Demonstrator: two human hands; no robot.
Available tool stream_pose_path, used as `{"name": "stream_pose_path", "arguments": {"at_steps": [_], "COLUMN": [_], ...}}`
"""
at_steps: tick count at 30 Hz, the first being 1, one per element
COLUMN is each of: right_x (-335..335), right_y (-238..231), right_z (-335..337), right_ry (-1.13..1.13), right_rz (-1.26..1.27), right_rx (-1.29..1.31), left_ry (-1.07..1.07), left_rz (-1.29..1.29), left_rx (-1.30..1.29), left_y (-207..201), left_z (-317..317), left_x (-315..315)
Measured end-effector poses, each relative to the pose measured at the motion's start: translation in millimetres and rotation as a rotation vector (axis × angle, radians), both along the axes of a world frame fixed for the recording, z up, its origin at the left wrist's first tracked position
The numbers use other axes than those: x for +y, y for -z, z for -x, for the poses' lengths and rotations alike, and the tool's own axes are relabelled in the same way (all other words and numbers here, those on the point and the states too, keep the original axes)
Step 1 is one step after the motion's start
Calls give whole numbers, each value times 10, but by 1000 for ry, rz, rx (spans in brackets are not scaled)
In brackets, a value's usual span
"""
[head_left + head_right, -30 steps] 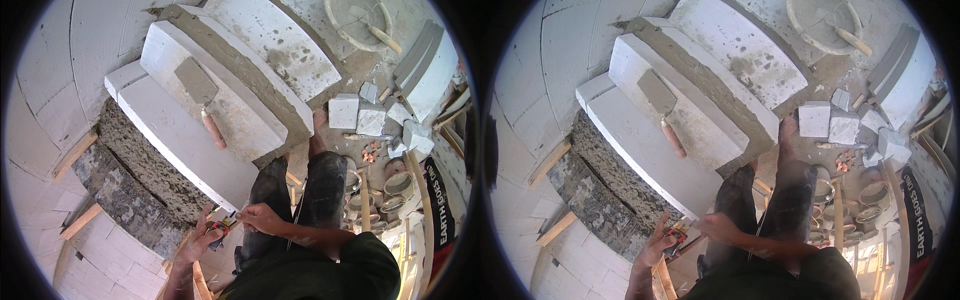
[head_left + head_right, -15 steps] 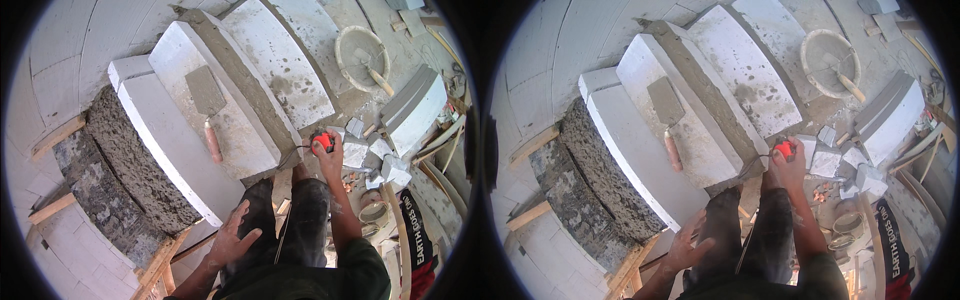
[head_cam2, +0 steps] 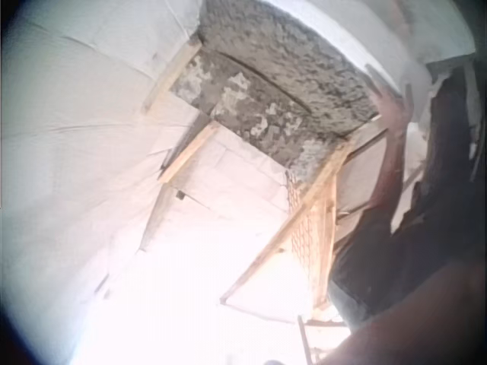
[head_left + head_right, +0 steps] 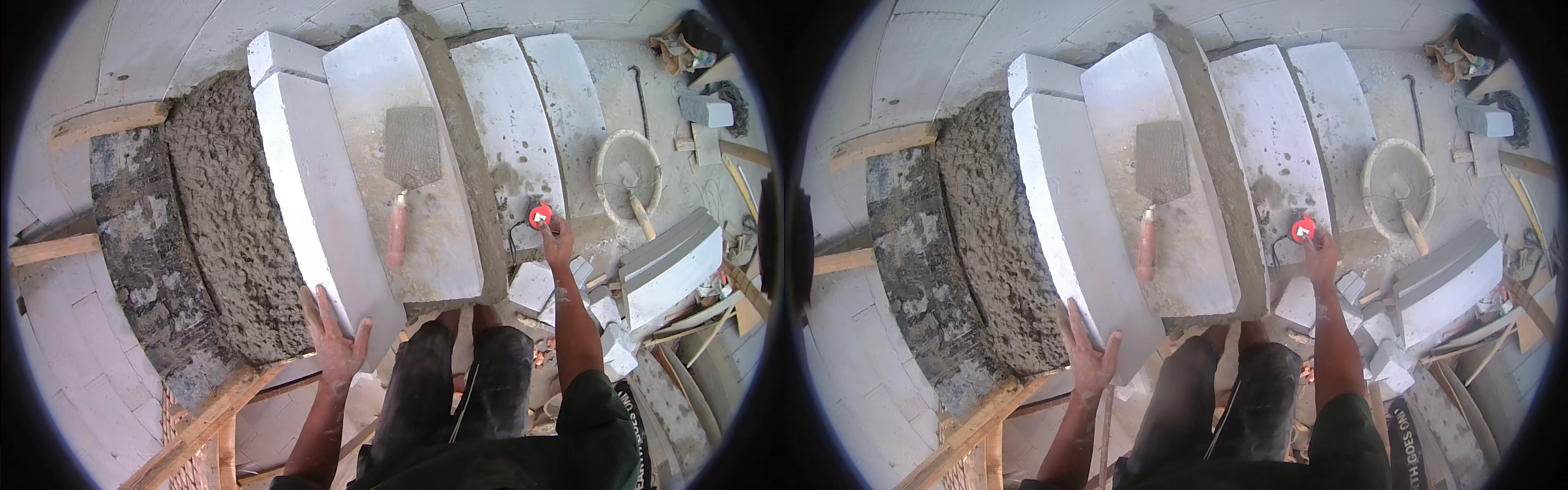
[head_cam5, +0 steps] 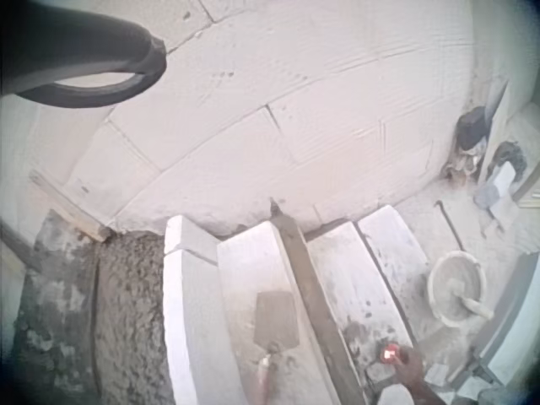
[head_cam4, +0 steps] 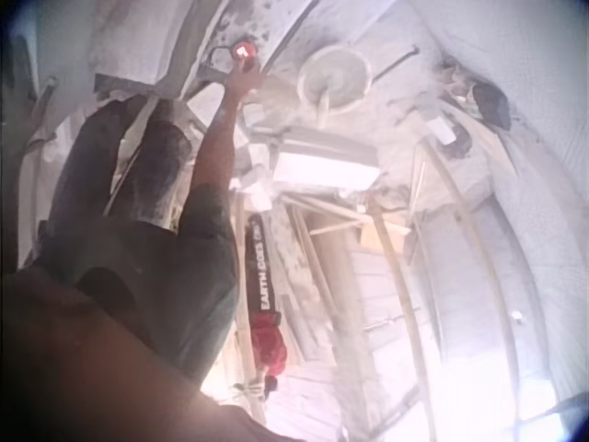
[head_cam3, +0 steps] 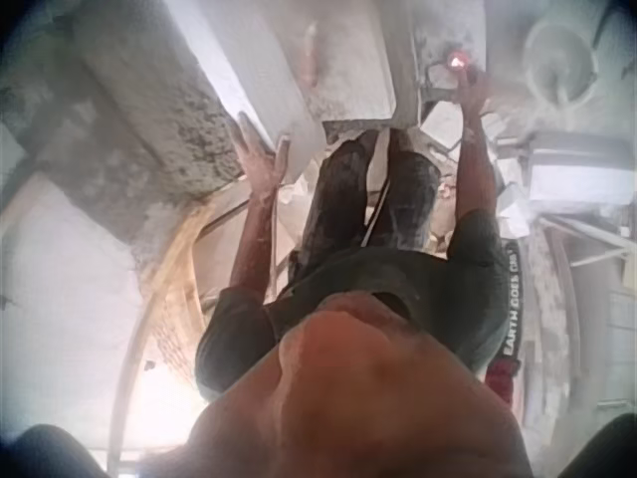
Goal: The person spreads wet cement on a floor section using a trowel, then places white rectangular tiles onto the cement. They adjust the tiles by hand and with a hammer, and use a tape measure to check spacing.
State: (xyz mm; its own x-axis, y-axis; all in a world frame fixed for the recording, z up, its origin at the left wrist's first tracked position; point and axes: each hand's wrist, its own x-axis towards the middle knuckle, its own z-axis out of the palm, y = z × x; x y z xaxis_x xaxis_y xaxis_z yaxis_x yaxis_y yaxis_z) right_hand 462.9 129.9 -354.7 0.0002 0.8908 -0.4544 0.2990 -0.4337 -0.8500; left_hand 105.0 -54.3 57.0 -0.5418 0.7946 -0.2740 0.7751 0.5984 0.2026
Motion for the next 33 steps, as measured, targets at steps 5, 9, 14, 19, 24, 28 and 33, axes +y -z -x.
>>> {"name": "stream_pose_path", "arguments": {"at_steps": [5,9,14,19,24,28,33], "right_x": [-526,-979,-1530,-2179,-2656,-2959,-2859], "right_y": [122,-125,-476,-627,-941,-1405,-1850], "right_z": [-245,-360,-255,-73,153,483,799], "right_ry": [76,1,-39,-119,-60,-116,-148], "right_rz": [307,579,681,689,847,681,565], "right_rx": [-57,-107,-205,-111,193,83,-33], "left_ry": [-50,-67,-91,-128,-92,-95,-66], "left_rz": [-127,-172,-218,-218,-276,-276,-322], "left_rx": [-89,-117,-113,-153,-202,-245,-174], "left_y": [103,109,138,153,105,108,156], "left_z": [64,111,150,173,241,289,319], "left_x": [-110,-148,-203,-283,-373,-417,-454]}}
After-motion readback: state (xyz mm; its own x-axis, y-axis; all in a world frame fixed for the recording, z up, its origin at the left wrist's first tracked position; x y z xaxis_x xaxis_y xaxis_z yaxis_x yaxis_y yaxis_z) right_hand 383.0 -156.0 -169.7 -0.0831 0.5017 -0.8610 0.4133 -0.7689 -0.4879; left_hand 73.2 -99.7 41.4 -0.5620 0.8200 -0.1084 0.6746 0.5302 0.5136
